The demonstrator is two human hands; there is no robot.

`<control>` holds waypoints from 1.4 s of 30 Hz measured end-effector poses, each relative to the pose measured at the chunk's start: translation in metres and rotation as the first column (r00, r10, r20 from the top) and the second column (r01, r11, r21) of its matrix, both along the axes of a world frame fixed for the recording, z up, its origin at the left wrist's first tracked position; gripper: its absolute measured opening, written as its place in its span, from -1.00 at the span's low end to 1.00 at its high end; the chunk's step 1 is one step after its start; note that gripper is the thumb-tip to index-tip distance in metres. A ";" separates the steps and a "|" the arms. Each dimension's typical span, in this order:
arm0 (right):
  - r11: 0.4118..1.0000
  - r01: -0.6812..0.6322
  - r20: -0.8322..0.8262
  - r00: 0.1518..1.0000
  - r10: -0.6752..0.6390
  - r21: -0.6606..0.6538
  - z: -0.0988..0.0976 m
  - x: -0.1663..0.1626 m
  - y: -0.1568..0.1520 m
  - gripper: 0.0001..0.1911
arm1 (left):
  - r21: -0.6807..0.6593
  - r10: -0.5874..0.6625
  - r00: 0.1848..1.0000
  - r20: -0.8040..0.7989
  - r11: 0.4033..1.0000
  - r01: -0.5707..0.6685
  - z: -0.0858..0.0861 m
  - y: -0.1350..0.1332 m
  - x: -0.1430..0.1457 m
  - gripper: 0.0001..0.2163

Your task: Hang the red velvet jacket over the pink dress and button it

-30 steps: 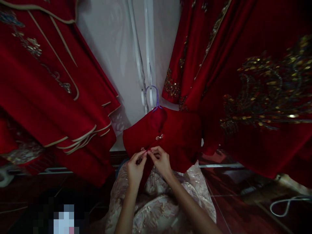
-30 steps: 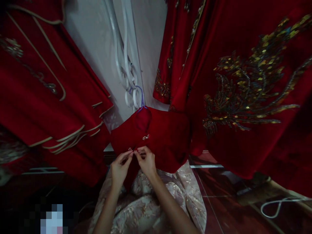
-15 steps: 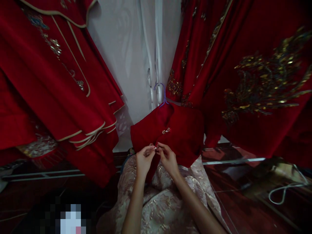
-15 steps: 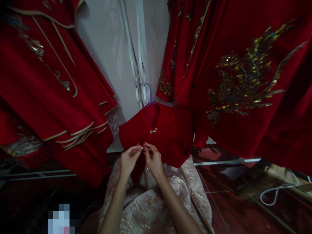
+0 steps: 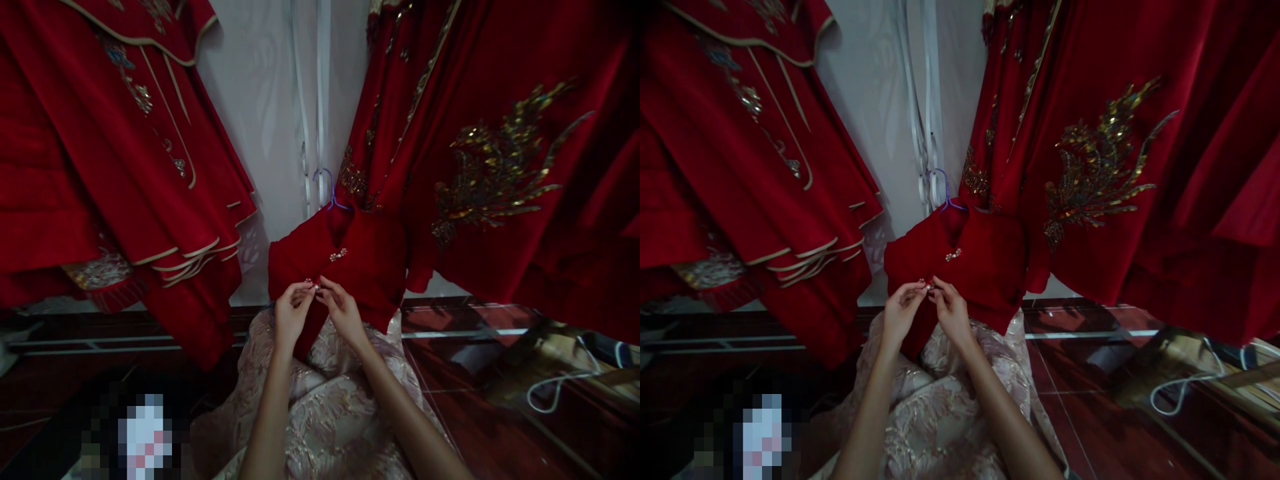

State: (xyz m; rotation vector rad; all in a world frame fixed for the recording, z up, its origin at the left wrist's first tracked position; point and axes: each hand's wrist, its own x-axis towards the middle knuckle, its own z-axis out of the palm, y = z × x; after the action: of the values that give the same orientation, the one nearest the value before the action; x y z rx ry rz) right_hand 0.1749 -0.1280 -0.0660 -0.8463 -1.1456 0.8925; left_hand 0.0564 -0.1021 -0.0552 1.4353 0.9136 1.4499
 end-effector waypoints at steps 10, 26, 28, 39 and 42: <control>0.996 -0.080 -0.033 0.996 0.078 -0.042 -0.024 -0.002 0.010 -0.52 | -0.012 0.015 0.999 -0.032 1.000 -0.015 -0.017 -0.001 0.001 -0.81; 0.962 0.273 0.302 0.918 -0.257 -0.011 -0.036 0.028 -0.017 -0.68 | -0.033 0.039 0.949 -0.312 0.998 -0.051 -0.046 0.022 -0.019 -0.92; 0.945 0.325 0.398 0.872 -0.284 -0.039 -0.044 0.035 -0.018 -0.74 | -0.086 0.056 0.935 -0.351 0.992 -0.092 -0.056 0.024 -0.029 -0.91; 0.941 0.338 0.728 0.652 -0.211 -0.031 -0.083 0.060 0.003 -0.74 | -0.194 -0.269 0.796 -0.542 0.962 0.193 -0.048 0.003 -0.042 -0.67; 0.944 0.327 0.703 0.679 -0.212 -0.031 -0.071 0.057 -0.003 -0.84 | 0.031 0.143 0.805 -0.575 0.988 -0.153 -0.022 -0.007 -0.035 -0.83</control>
State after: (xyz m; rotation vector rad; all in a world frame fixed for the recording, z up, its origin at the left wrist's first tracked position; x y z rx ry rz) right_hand 0.2314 -0.1307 -0.1374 -1.5244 -1.5484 0.4005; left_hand 0.0218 -0.1092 -0.0769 1.8707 1.4358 1.1096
